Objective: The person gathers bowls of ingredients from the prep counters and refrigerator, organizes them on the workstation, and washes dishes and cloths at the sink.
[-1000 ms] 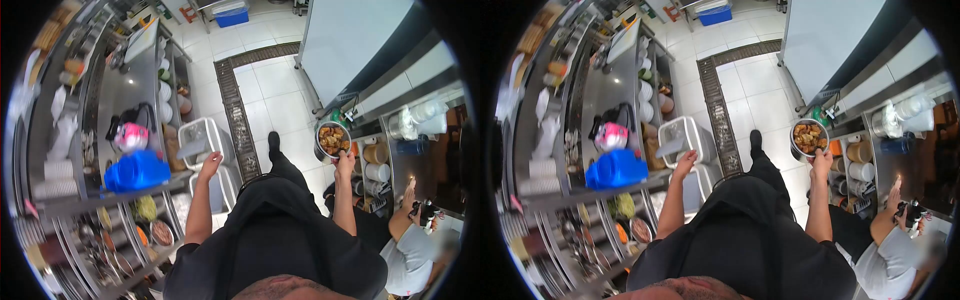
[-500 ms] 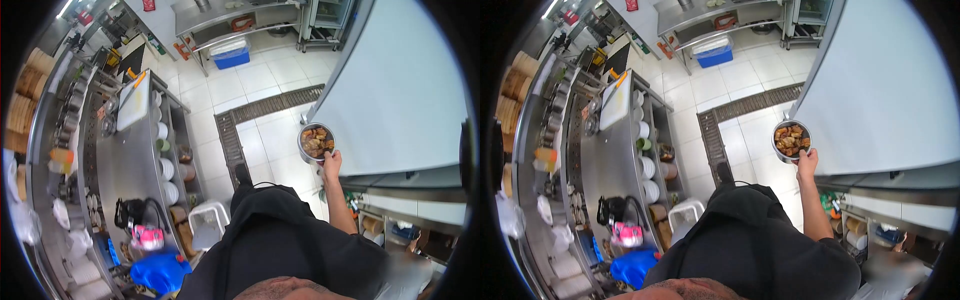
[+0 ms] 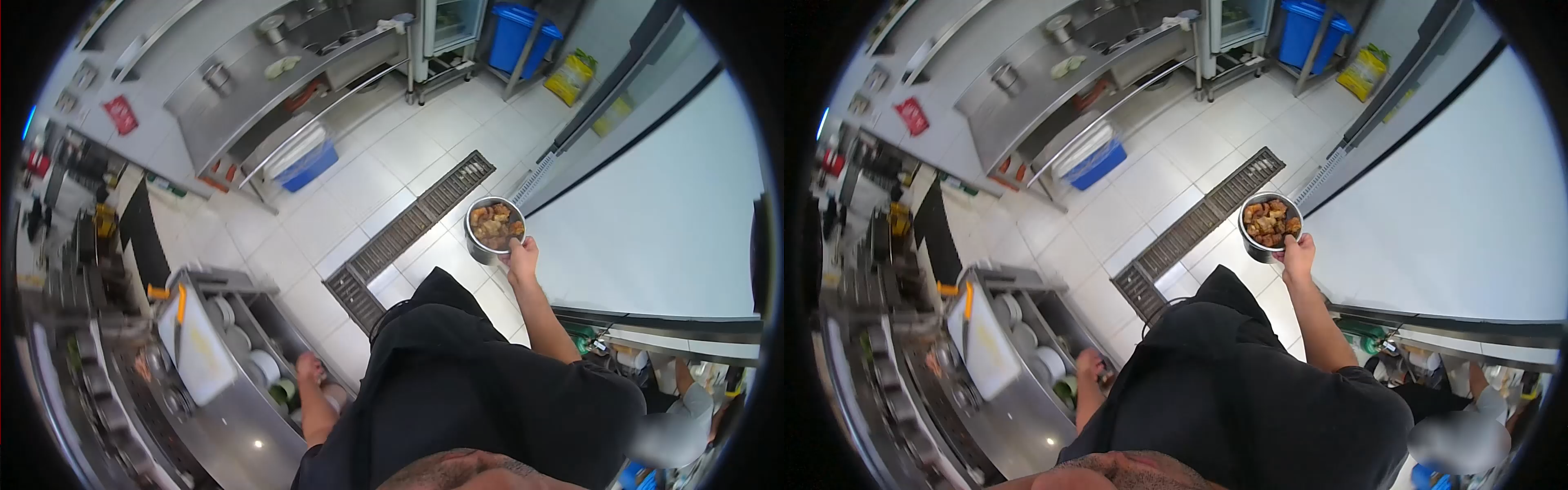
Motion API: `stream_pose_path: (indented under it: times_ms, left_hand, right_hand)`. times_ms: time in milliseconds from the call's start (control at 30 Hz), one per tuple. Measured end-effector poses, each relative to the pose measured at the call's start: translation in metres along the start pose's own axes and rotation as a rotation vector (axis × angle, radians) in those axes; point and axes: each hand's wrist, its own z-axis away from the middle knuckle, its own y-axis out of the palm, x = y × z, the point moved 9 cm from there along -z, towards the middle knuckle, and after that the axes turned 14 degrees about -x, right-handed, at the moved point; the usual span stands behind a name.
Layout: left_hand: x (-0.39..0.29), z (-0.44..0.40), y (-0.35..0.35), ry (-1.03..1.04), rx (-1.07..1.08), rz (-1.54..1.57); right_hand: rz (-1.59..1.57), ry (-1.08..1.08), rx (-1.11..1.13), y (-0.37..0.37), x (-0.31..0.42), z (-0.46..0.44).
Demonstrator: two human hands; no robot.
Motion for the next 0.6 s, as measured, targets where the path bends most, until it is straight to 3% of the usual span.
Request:
stream_pose_path:
  times_ms: [67, 167, 233, 300, 400, 467, 567, 600]
  left_hand:
    - [-0.119, -0.059, -0.007, 0.248, -0.081, 0.119]
    - [-0.259, -0.070, 0.015, 0.389, -0.153, 0.185]
    - [-0.305, -0.094, 0.044, 0.378, -0.081, 0.185]
    - [-0.329, -0.092, 0.108, 0.356, 0.294, 0.138]
    - [-0.342, -0.069, 0.216, -0.021, 0.359, 0.322]
    - [-0.378, -0.073, 0.248, 0.169, 0.325, 0.057]
    - [-0.450, -0.080, 0.364, 0.478, 0.346, -0.254]
    - [-0.489, -0.075, 0.402, 0.777, 0.440, -0.796]
  right_hand:
    - [0.011, -0.018, -0.045, 0.033, 0.003, -0.023]
    - [0.003, -0.033, -0.061, 0.093, 0.003, -0.078]
    - [-0.120, -0.033, -0.075, 0.135, 0.001, -0.107]
    - [0.014, -0.042, -0.197, 0.165, 0.011, -0.135]
    - [-0.084, -0.030, -0.247, 0.219, 0.047, -0.178]
    - [-0.157, 0.013, -0.247, 0.248, 0.056, -0.202]
    - [-0.255, -0.020, -0.282, 0.277, 0.095, -0.237]
    - [-0.278, -0.010, -0.307, 0.280, 0.107, -0.247]
